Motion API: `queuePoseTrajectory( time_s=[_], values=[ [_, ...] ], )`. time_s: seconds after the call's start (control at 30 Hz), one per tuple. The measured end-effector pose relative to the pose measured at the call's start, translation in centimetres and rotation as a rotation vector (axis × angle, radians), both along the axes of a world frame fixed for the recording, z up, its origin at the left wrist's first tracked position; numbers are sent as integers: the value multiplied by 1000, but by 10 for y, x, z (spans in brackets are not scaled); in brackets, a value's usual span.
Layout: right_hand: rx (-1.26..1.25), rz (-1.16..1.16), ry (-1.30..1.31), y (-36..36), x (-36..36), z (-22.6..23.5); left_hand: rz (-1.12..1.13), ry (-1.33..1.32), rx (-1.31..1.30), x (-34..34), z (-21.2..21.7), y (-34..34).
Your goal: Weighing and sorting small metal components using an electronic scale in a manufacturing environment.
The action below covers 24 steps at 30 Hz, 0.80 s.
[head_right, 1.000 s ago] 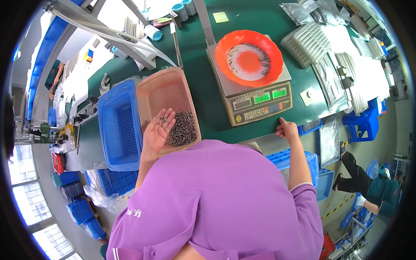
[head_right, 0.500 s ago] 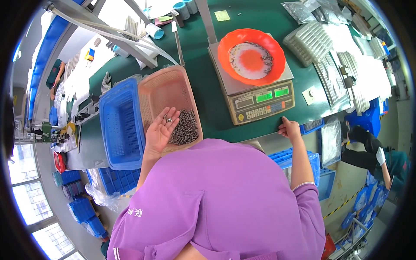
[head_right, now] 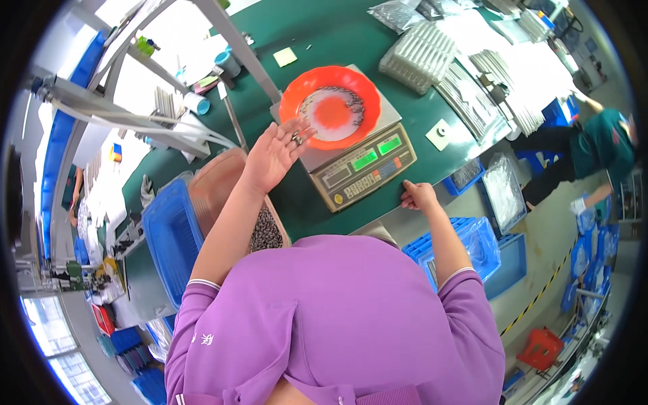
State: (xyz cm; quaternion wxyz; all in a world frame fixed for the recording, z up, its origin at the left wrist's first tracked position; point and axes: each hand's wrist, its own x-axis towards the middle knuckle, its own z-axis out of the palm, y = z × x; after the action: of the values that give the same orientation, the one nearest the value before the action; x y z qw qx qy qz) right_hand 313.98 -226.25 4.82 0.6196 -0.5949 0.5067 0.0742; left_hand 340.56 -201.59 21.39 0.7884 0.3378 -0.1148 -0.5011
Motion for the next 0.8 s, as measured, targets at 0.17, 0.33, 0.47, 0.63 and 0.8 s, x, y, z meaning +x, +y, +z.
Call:
queuePoseTrajectory(
  time_s=[0.17,0.33,0.47,0.63,0.8],
  values=[
    [7,-11,-7,3,0,4,-55,-47,128,11,0,-38],
    [-19,8,8,2,-1,8,-48,-88,174,10,13,-31],
    [-13,12,40,2,0,12,120,-229,70,17,12,20],
    [-29,34,-37,8,-1,8,547,-540,370,3,-21,171],
    [95,426,-123,63,-3,37,620,-604,1111,-75,0,258]
  ],
)
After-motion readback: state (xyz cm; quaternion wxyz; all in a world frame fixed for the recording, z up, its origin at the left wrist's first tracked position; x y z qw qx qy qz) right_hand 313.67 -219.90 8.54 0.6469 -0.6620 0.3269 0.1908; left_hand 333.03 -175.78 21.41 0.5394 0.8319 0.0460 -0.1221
